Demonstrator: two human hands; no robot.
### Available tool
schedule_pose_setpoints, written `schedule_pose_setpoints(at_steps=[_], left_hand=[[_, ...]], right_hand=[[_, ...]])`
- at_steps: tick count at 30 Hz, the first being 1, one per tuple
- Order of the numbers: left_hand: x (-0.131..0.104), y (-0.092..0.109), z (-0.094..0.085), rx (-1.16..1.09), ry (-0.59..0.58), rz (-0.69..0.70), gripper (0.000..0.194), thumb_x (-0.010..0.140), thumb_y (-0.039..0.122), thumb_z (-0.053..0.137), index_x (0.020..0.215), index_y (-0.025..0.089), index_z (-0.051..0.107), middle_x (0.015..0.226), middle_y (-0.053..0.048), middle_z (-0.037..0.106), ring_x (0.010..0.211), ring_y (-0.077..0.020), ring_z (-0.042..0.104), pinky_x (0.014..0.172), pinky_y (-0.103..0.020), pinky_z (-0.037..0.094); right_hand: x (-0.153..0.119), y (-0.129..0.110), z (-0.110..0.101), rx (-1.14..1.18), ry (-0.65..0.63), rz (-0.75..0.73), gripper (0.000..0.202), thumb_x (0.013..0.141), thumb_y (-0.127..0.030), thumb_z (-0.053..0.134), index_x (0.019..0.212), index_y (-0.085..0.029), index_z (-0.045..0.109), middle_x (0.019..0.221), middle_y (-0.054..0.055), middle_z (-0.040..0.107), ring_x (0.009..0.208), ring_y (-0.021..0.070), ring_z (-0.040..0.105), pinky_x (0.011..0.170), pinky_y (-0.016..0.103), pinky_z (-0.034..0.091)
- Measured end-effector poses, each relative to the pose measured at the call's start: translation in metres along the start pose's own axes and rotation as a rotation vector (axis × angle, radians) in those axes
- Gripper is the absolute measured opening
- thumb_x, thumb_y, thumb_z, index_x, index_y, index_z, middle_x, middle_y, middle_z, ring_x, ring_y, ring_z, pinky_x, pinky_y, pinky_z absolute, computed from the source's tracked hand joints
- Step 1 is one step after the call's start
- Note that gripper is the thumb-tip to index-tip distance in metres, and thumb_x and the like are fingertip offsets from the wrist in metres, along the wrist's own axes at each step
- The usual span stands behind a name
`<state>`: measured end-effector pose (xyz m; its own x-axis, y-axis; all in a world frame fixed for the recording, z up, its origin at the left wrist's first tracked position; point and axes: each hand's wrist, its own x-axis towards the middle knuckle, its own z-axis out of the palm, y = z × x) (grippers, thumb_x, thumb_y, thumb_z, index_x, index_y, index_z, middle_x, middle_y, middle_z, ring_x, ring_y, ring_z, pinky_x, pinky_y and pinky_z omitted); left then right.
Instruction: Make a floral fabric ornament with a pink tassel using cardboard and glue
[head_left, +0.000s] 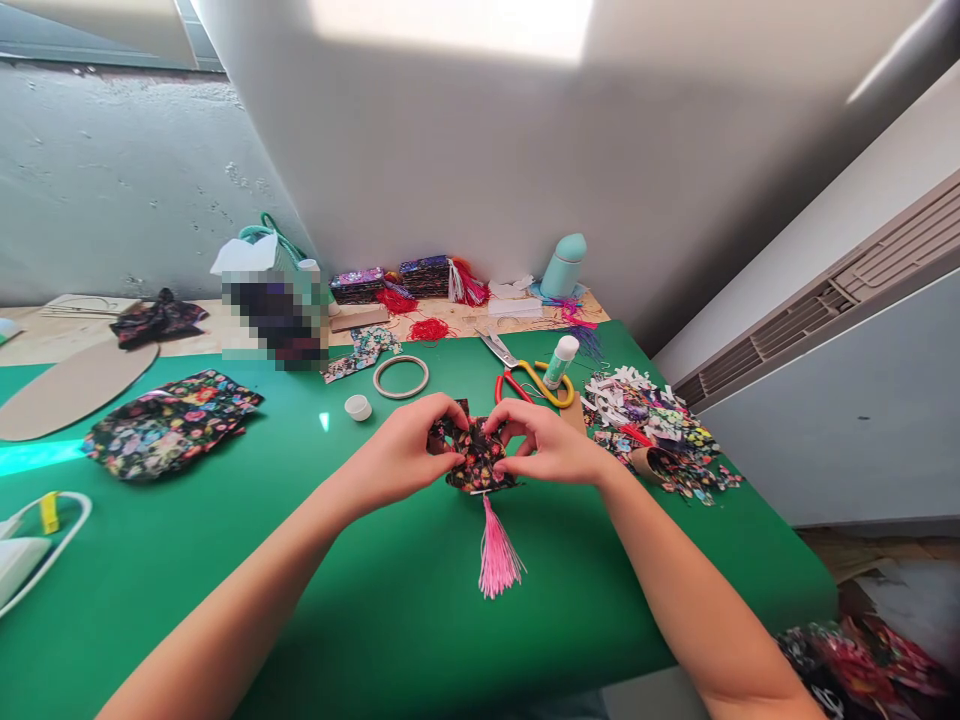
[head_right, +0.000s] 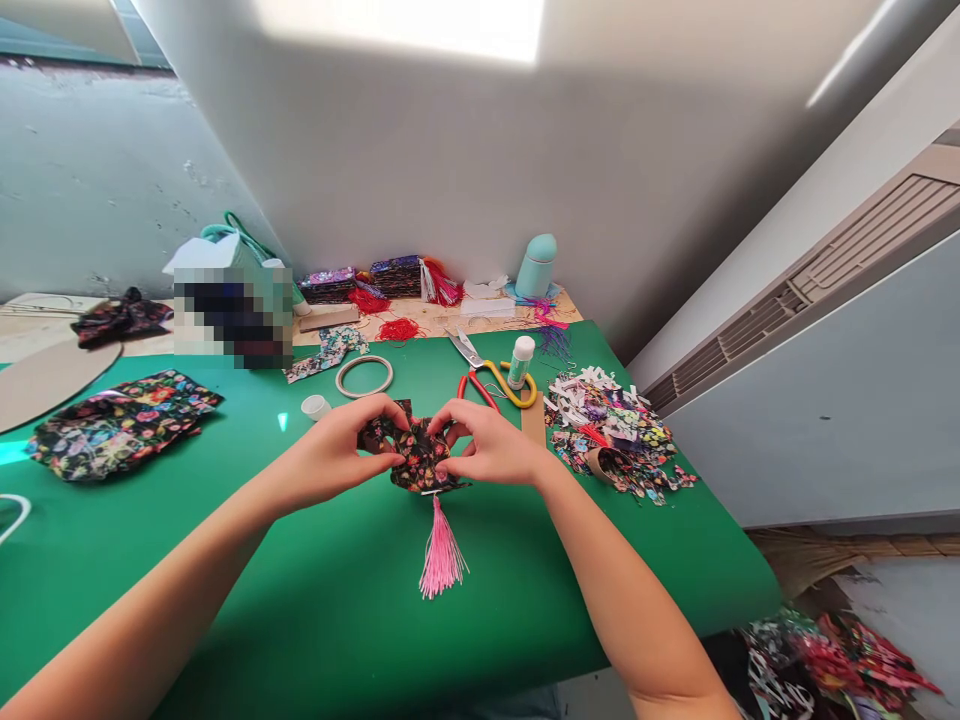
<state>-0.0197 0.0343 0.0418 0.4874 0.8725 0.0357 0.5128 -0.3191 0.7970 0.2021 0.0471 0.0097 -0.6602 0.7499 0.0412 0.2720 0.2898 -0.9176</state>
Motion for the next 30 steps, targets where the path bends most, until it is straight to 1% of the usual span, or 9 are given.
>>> schedule_pose_setpoints(at_steps=[3,5,6,8,11,14,20,26,30], left_hand=[[-0.005,0.007,-0.001,-0.073,-0.041,-0.057,0.019,0.070,0.018,0.059,0.088,0.018,0.054,0.090,-0.001,0.060,0.067,-0.0118,0.055,0.059,-0.023,0.046],[-0.007,0.008,0.000,-0.100,-0.070,-0.077,0.020,0.070,0.019,0.060,0.090,0.019,0.055,0.091,0.000,0.060,0.062,-0.0102,0.052,0.056,-0.023,0.045],[-0.006,0.007,0.001,-0.099,-0.076,-0.080,0.020,0.070,0.019,0.060,0.090,0.019,0.055,0.091,0.000,0.060,0.061,-0.0099,0.052,0.056,-0.022,0.044],[-0.004,0.002,0.002,-0.062,-0.071,-0.083,0.020,0.069,0.020,0.059,0.089,0.018,0.056,0.089,0.000,0.060,0.061,-0.0105,0.051,0.056,-0.023,0.044],[0.002,-0.009,0.005,0.022,-0.071,-0.097,0.020,0.068,0.020,0.059,0.088,0.018,0.057,0.086,0.000,0.061,0.062,-0.0121,0.052,0.056,-0.024,0.043],[0.006,-0.017,0.007,0.052,-0.063,-0.105,0.018,0.068,0.020,0.058,0.086,0.018,0.057,0.086,-0.001,0.062,0.066,-0.0142,0.056,0.059,-0.025,0.045],[0.008,-0.024,0.008,0.074,-0.024,-0.083,0.013,0.069,0.019,0.054,0.082,0.019,0.057,0.085,-0.002,0.063,0.075,-0.0173,0.060,0.065,-0.028,0.048],[0.012,-0.032,0.012,0.024,0.016,-0.057,0.014,0.068,0.017,0.053,0.081,0.019,0.056,0.089,-0.003,0.063,0.080,-0.0179,0.063,0.070,-0.029,0.052],[0.013,-0.034,0.013,0.053,0.043,-0.037,0.015,0.067,0.015,0.053,0.082,0.019,0.056,0.089,-0.003,0.063,0.082,-0.0183,0.062,0.072,-0.031,0.053]], right_hand=[[-0.002,-0.005,-0.001,0.135,-0.070,0.021,0.035,0.070,-0.018,0.070,0.101,-0.019,0.054,0.106,0.005,0.050,0.087,0.0142,0.059,0.053,0.016,0.051],[-0.002,-0.006,-0.001,0.188,-0.108,0.037,0.036,0.069,-0.021,0.072,0.100,-0.019,0.054,0.107,0.005,0.050,0.086,0.0139,0.060,0.052,0.016,0.050],[-0.002,-0.005,-0.002,0.178,-0.120,0.046,0.036,0.069,-0.022,0.072,0.100,-0.019,0.054,0.106,0.005,0.052,0.085,0.0141,0.060,0.053,0.017,0.050],[-0.001,-0.003,-0.003,0.084,-0.128,0.064,0.032,0.071,-0.023,0.072,0.098,-0.018,0.055,0.103,0.004,0.056,0.086,0.0152,0.060,0.058,0.020,0.051],[0.002,0.003,-0.005,-0.118,-0.088,0.067,0.020,0.075,-0.022,0.067,0.093,-0.017,0.059,0.096,0.004,0.062,0.085,0.0164,0.061,0.066,0.025,0.052],[0.005,0.008,-0.005,-0.209,-0.038,0.040,0.012,0.078,-0.017,0.063,0.089,-0.016,0.061,0.093,0.004,0.064,0.083,0.0162,0.062,0.075,0.028,0.051],[0.006,0.016,-0.003,-0.250,0.015,-0.008,0.011,0.078,-0.012,0.061,0.088,-0.017,0.063,0.090,0.004,0.066,0.082,0.0160,0.062,0.077,0.028,0.051],[0.010,0.022,0.000,-0.247,0.077,-0.037,0.014,0.078,-0.010,0.060,0.089,-0.018,0.063,0.091,0.003,0.066,0.084,0.0159,0.062,0.078,0.029,0.051],[0.012,0.023,0.002,-0.281,0.087,-0.039,0.014,0.078,-0.008,0.060,0.089,-0.017,0.063,0.091,0.004,0.066,0.085,0.0163,0.062,0.079,0.029,0.050]])
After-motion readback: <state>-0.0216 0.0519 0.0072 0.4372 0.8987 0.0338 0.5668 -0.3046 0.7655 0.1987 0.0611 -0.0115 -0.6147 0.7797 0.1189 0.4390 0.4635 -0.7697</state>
